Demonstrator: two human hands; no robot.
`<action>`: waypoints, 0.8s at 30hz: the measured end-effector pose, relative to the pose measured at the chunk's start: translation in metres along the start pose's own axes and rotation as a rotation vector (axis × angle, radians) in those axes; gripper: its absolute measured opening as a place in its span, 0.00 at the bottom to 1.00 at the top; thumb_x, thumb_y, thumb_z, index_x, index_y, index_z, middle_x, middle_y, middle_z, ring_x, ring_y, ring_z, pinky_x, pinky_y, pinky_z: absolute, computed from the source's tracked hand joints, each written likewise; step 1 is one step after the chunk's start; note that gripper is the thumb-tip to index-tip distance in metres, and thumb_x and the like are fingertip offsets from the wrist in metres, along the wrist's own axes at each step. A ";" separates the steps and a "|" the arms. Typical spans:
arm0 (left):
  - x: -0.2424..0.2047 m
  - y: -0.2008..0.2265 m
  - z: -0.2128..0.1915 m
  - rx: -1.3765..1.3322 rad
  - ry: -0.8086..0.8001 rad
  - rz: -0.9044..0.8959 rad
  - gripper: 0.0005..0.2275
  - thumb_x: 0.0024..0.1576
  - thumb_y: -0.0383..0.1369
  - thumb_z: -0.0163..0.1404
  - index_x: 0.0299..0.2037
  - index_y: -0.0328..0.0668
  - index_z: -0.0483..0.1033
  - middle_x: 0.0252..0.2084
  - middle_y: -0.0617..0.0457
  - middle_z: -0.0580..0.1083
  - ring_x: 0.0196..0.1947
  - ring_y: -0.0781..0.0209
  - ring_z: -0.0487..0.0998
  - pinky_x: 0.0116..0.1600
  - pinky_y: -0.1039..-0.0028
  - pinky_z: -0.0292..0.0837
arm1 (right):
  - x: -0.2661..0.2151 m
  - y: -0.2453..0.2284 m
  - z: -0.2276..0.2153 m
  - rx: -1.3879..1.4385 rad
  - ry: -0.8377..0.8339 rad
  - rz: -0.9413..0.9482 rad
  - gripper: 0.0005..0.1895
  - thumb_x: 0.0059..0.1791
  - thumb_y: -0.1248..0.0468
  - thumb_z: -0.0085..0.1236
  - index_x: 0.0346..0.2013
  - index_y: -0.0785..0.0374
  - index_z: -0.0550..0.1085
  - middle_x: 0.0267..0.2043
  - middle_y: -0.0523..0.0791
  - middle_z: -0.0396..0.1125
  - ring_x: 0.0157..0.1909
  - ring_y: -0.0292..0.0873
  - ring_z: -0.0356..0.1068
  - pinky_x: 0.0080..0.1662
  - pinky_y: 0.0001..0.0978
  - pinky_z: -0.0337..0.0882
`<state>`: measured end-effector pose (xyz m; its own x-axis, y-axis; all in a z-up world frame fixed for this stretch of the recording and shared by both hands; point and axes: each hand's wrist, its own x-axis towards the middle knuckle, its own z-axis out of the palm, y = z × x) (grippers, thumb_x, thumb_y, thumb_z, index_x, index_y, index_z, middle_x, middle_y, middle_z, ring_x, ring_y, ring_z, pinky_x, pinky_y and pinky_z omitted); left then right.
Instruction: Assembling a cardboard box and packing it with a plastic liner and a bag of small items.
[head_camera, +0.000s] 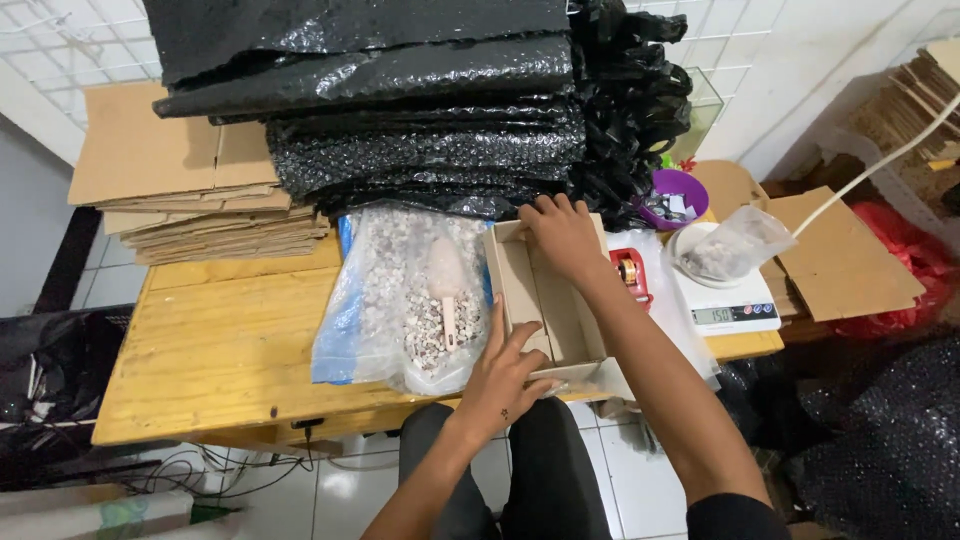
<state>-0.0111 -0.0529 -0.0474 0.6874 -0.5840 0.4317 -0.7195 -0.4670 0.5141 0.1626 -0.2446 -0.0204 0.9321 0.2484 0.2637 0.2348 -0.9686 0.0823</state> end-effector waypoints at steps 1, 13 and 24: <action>0.001 0.004 -0.005 -0.001 0.001 -0.002 0.11 0.56 0.36 0.61 0.35 0.36 0.77 0.60 0.40 0.68 0.72 0.09 0.34 0.67 0.42 0.61 | -0.001 -0.005 -0.015 0.000 -0.001 -0.003 0.10 0.53 0.56 0.56 0.49 0.45 0.76 0.51 0.44 0.70 0.55 0.49 0.69 0.51 0.42 0.66; 0.010 0.044 -0.046 0.119 0.078 -0.005 0.25 0.56 0.57 0.51 0.45 0.42 0.80 0.72 0.39 0.57 0.75 0.27 0.41 0.72 0.32 0.32 | 0.011 0.038 -0.090 0.563 0.475 -0.049 0.14 0.57 0.57 0.48 0.43 0.65 0.75 0.45 0.50 0.66 0.47 0.48 0.67 0.44 0.44 0.68; 0.002 0.028 -0.021 0.192 0.035 0.089 0.22 0.62 0.55 0.46 0.43 0.44 0.81 0.57 0.43 0.72 0.70 0.36 0.57 0.71 0.30 0.35 | 0.068 0.114 -0.132 0.413 0.607 0.062 0.11 0.56 0.65 0.55 0.52 0.67 0.71 0.62 0.57 0.53 0.64 0.61 0.53 0.61 0.57 0.60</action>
<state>-0.0278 -0.0531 -0.0165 0.6213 -0.6064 0.4963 -0.7805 -0.5348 0.3237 0.2161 -0.3364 0.1340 0.6584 0.0409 0.7516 0.3828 -0.8779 -0.2876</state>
